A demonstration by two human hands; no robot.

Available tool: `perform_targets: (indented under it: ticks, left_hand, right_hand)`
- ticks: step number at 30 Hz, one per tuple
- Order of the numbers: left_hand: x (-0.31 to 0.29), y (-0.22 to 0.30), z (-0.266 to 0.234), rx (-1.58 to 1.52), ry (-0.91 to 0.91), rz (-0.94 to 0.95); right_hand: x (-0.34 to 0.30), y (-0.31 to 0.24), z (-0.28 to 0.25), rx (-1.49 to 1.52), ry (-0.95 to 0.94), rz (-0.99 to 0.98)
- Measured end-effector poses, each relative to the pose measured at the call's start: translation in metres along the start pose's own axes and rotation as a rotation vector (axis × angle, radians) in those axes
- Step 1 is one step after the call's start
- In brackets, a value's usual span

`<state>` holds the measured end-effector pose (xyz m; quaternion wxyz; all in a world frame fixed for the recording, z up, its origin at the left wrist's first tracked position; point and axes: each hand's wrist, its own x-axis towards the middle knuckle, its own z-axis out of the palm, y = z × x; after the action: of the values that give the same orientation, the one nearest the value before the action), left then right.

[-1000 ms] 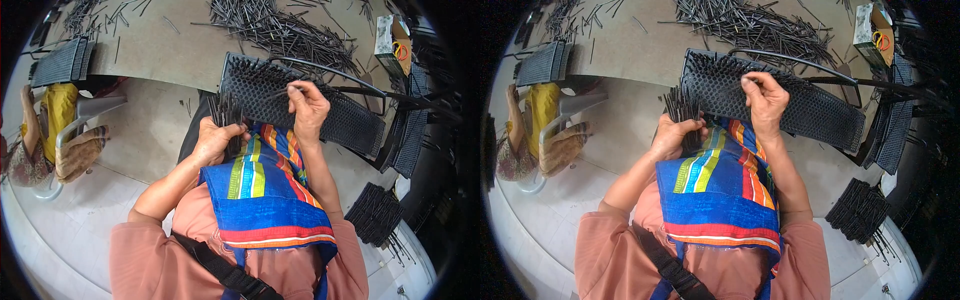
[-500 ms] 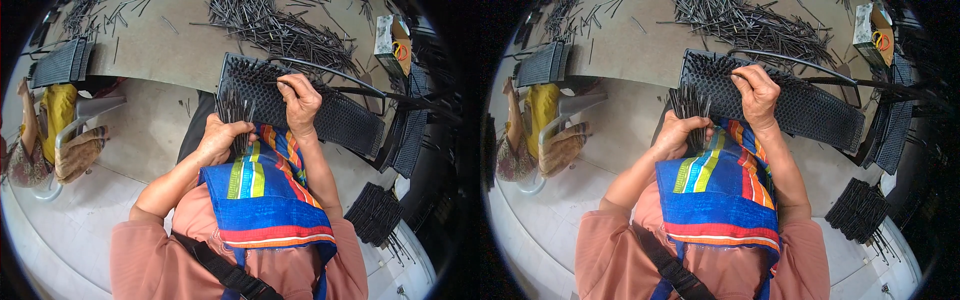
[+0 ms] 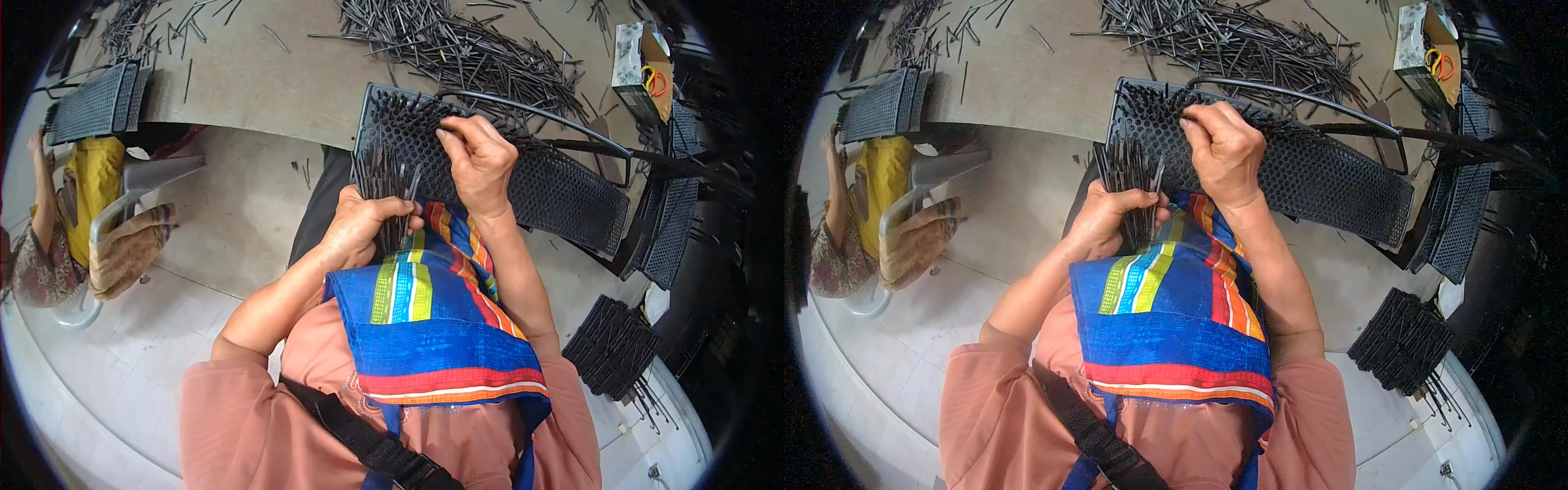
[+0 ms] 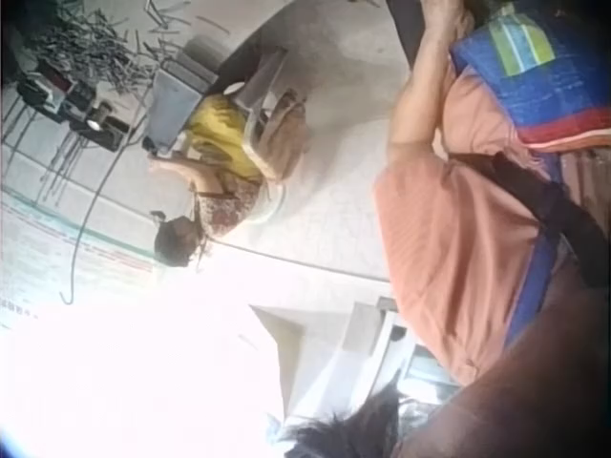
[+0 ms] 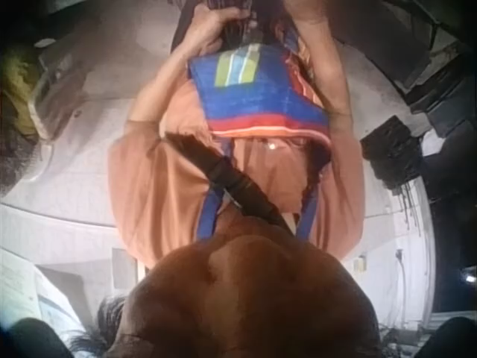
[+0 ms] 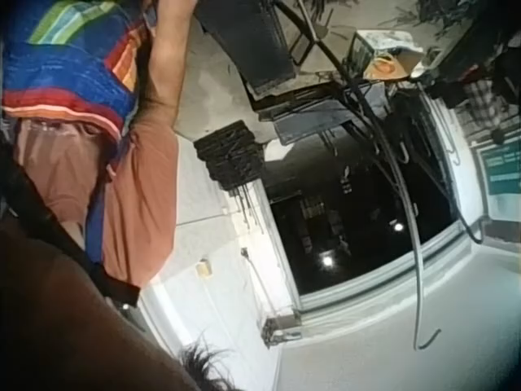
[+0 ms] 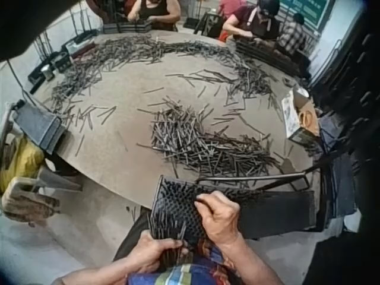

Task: Manually inserting metal rods into a perforated grid to assemble a radiator core.

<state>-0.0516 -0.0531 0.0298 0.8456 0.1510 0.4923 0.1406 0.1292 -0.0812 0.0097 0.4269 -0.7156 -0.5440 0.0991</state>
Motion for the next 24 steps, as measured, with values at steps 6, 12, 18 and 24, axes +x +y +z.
perform_targets:
  ticks: [6, 12, 18, 24]
  left_hand:
    - [-0.001, 0.0, 0.002, 0.023, -0.027, 0.049]
    - [0.001, 0.0, -0.001, 0.082, -0.064, 0.061]
    - [-0.005, 0.002, 0.001, 0.125, -0.113, -0.013]
    - [0.001, -0.007, 0.004, 0.151, 0.006, 0.078]
  right_hand:
    - [-0.022, -0.001, -0.006, 0.581, -0.545, 0.601]
    - [-0.035, -0.009, -0.003, 0.946, -0.486, 0.874]
    - [-0.033, -0.002, -0.01, 0.958, -0.406, 0.885]
    - [-0.026, -0.004, -0.025, 0.785, 0.022, 0.64]
